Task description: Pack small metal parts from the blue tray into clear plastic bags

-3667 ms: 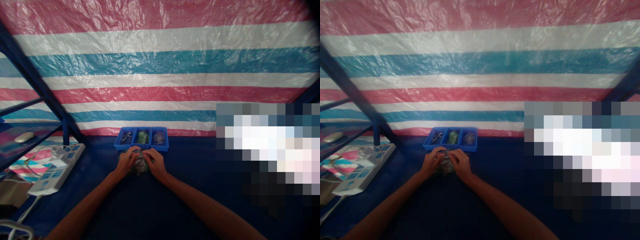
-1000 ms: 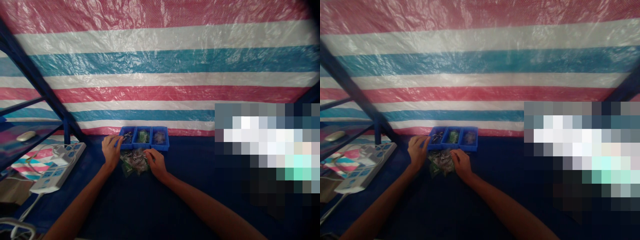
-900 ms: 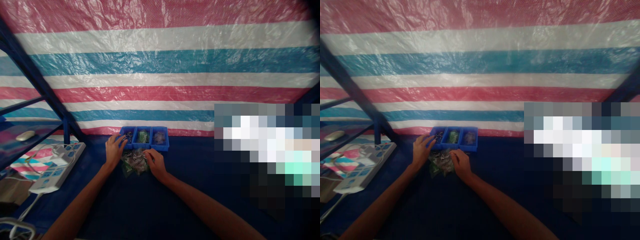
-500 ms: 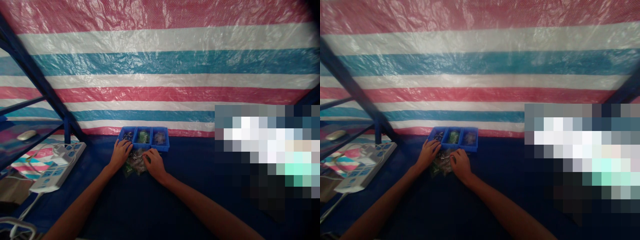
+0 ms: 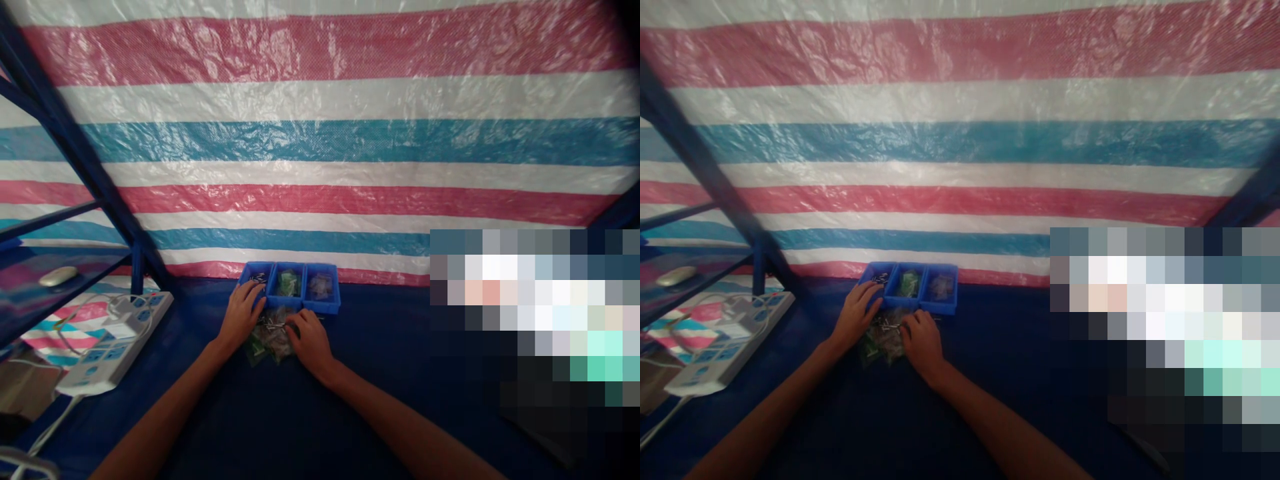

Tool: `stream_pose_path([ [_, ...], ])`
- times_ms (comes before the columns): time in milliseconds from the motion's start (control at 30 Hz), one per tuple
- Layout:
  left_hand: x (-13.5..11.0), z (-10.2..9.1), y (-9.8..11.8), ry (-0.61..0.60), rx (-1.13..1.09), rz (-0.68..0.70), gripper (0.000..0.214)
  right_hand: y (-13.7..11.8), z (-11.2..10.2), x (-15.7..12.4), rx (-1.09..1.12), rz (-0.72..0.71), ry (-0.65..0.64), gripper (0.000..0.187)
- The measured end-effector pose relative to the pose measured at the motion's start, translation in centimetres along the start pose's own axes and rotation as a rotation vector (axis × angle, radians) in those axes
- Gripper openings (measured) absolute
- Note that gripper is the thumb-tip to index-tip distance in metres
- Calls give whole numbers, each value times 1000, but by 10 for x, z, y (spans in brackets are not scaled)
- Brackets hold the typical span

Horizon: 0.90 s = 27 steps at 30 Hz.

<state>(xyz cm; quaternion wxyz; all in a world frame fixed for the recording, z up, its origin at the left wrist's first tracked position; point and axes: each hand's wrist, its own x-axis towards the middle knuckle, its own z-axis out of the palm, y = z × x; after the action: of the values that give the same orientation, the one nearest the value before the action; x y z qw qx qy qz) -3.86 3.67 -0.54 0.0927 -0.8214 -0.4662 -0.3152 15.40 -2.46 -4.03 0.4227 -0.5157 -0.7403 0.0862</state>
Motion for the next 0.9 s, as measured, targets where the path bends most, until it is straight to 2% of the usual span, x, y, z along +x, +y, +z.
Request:
stream_pose_path([
  [167,-1,-8,14,25,-89,152,25,1,0,1,-7,28,-12,7],
  [333,-4,-11,26,-80,-178,263,22,-4,-6,1,26,24,16,8],
  [467,-5,-9,25,-99,-220,259,22,-7,-8,-1,2,-36,-24,12],
  [700,-5,-7,24,-114,-276,226,21,-6,-5,-1,-111,-38,-113,8],
  [900,-5,-7,25,-105,-287,228,21,-8,-5,-3,-172,-39,-133,7],
])
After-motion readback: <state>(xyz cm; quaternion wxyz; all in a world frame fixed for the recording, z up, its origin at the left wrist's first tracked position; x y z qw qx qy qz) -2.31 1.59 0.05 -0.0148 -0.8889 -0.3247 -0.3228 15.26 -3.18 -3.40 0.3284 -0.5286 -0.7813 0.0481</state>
